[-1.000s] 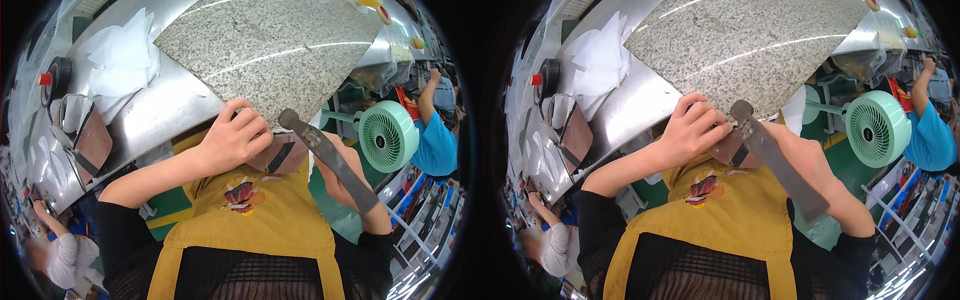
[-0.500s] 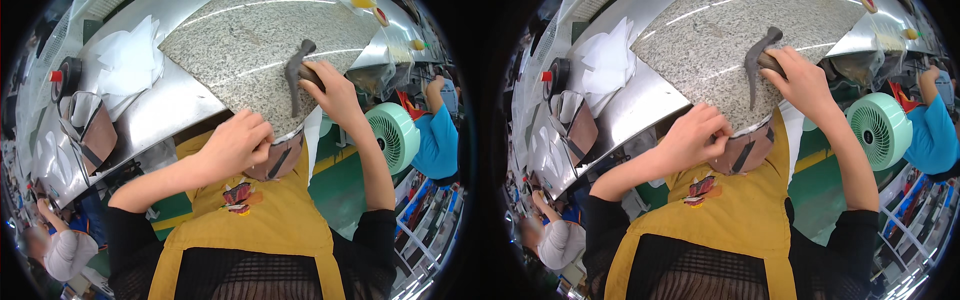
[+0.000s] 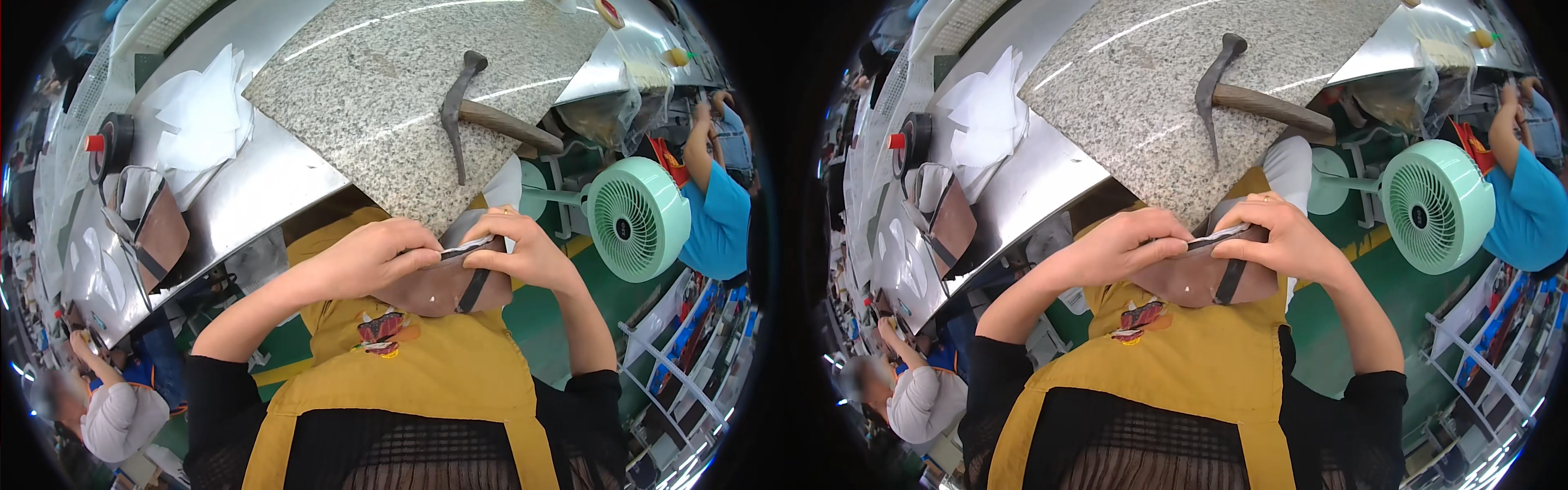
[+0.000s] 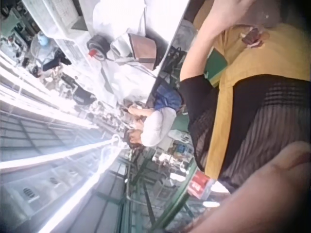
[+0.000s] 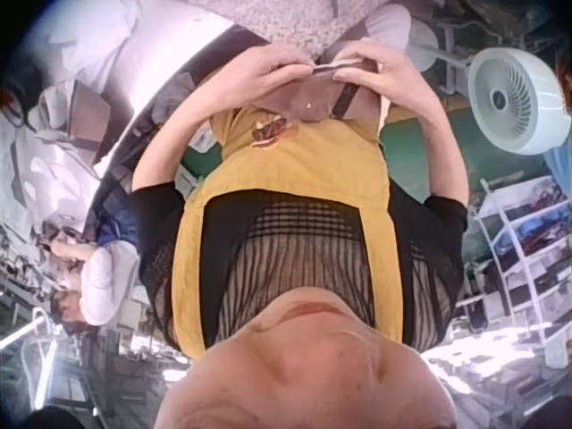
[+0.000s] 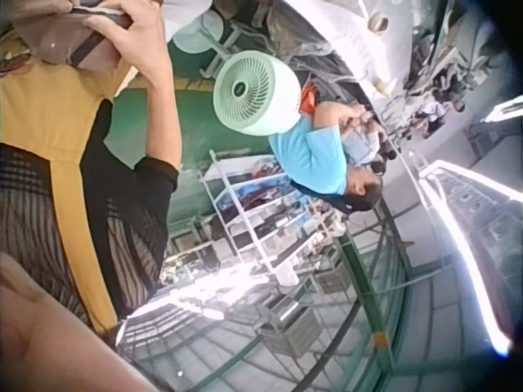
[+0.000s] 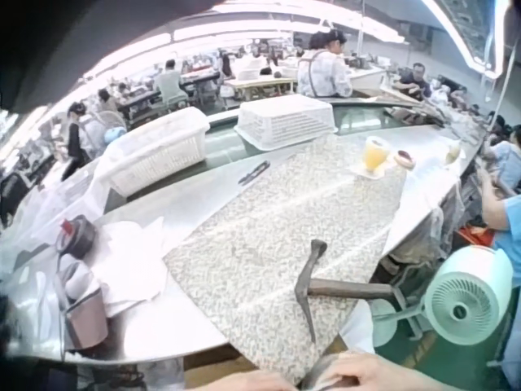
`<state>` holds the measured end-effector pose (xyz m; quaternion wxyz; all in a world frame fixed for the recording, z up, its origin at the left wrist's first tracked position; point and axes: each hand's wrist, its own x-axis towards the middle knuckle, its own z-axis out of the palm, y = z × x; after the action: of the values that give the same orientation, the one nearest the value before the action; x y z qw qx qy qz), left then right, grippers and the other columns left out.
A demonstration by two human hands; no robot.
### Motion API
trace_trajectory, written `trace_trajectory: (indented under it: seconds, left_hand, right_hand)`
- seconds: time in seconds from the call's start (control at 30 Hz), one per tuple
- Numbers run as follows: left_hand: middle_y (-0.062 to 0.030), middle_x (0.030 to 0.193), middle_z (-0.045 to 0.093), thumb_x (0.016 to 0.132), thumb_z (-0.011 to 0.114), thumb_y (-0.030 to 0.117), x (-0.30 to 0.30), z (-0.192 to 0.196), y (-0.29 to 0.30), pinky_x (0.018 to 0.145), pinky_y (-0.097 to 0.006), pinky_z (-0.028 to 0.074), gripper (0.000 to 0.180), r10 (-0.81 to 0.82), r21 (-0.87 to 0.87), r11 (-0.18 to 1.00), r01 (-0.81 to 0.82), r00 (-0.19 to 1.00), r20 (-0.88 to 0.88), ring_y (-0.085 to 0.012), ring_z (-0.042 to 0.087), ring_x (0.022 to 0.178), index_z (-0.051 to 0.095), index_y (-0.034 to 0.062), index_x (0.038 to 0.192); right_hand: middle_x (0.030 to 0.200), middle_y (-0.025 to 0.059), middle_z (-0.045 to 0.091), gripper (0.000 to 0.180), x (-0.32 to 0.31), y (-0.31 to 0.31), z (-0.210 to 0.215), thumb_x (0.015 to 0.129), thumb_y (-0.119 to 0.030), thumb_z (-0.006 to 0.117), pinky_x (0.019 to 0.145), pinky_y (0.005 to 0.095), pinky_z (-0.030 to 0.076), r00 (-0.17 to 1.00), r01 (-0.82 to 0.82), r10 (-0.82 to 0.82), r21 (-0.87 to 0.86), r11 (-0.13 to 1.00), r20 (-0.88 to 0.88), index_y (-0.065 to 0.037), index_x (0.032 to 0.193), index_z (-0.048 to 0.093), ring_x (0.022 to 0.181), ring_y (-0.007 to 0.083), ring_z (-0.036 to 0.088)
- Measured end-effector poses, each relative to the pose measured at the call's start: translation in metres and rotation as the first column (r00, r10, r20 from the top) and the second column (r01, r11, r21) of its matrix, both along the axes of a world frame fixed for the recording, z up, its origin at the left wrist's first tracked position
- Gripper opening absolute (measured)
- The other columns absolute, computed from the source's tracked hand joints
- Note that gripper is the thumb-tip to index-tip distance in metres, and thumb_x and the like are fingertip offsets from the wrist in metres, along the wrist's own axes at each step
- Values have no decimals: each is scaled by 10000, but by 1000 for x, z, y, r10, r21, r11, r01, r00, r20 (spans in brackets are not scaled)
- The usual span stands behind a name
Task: The person applies glue to white fabric pieces and attaches them to a brown sandal upper. They then use a hammer to secure the fabric to the sandal base, repeatedly striking the edges to ensure adhesion.
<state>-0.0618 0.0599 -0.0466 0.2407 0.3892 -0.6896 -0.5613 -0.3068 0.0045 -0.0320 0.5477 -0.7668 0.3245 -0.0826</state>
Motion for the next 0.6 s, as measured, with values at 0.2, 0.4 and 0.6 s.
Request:
trace_trajectory:
  seconds: [0.2, 0.4, 0.6]
  left_hand:
    - [-94, 850, 633, 893, 606, 120, 2, 14, 10, 733, -272, 476, 154, 345, 248, 901, -355, 935, 84, -181, 617, 786, 664, 4, 976]
    - [-24, 810, 560, 780, 670, 104, -23, -7, -4, 596, -322, 497, 140, 490, -496, 805, -326, 837, 244, -203, 603, 732, 678, 101, 920]
    - [4, 793, 570, 761, 692, 87, -25, -12, -7, 540, -291, 478, 193, 492, -592, 761, -264, 830, 263, -165, 593, 698, 689, 140, 946]
  right_hand:
    - [865, 53, 606, 231, 10, -7, -11, 777, -136, 732, 743, 282, 437, 980, 174, -185, 135, 975, 76, -20, 927, 598, 831, 154, 560]
    - [902, 60, 554, 200, 5, -20, -12, 769, -141, 731, 756, 306, 448, 959, 283, -280, -168, 944, 43, -28, 894, 622, 855, 214, 563]
    - [959, 49, 564, 153, 6, -27, 4, 766, -137, 720, 736, 343, 461, 962, 239, -267, -668, 705, 62, -62, 877, 645, 876, 258, 555]
